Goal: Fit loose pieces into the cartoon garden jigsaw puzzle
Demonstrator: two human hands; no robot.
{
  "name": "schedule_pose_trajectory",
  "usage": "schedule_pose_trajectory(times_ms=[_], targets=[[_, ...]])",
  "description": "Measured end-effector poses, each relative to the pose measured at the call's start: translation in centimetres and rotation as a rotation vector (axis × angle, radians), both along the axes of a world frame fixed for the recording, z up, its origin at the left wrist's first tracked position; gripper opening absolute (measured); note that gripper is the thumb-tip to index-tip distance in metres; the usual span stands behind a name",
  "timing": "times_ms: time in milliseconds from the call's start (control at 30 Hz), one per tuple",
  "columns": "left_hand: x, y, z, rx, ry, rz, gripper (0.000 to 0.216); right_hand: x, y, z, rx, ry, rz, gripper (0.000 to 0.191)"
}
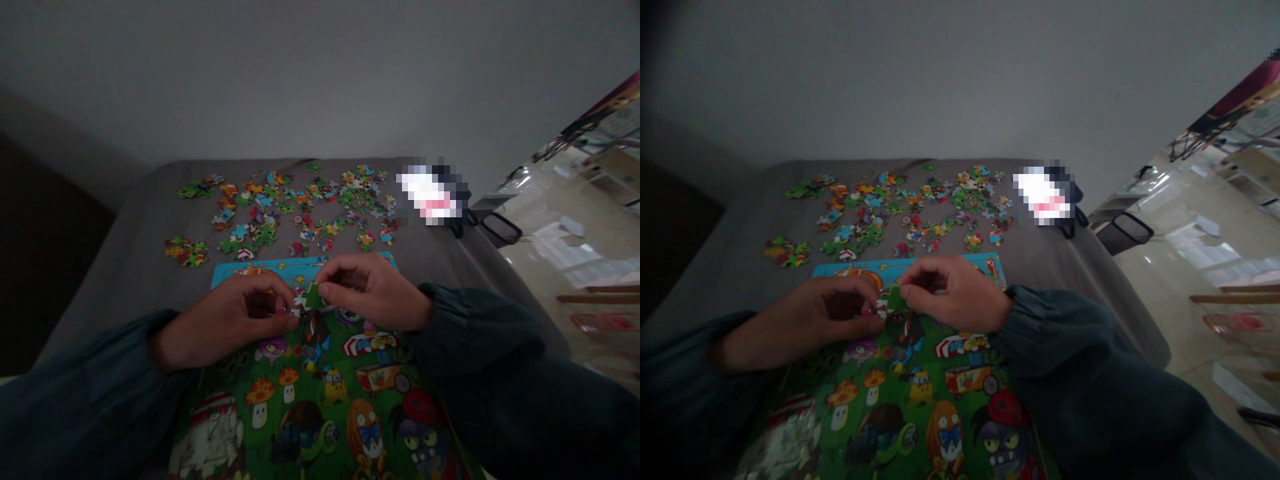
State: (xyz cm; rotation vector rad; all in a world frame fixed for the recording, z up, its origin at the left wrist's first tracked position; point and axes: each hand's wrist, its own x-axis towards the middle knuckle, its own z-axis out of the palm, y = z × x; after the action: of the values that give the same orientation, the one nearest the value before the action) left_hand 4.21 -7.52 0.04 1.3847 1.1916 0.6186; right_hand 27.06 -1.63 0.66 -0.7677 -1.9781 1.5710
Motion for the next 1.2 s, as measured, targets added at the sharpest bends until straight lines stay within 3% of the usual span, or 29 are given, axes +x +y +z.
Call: schedule_pose_trajectory(times_ms=[267,533,700,900,1200], targets=[[-0.2,0.0,-0.2,-0.031,0.013,0.081,0.033,0.1,-0.5,-0.4,0.232,-0.029,0.059,0.01],[0.2,0.0,0.2,0.018,-0.002,0.112,0.029,-0.1,-0.5,-0.6,0.282,-0.048,0.03,0.009],[0.5,-0.2,0.2,0.029,-0.047,0.149,0.03,-0.5,-0.9,-1.2,0.208,0.005,0.029,0.009],[0.8,-0.4,0.2,0.06,-0.061,0.211,0.032,-0.5,-1.2,-1.2,0.237,-0.008,0.061,0.011],[0.5,-0.3,0.3,-0.061,-0.13,0.174,0.037,-0.1,-1.0,-1.1,0.511,0.045,0.191,0.01]])
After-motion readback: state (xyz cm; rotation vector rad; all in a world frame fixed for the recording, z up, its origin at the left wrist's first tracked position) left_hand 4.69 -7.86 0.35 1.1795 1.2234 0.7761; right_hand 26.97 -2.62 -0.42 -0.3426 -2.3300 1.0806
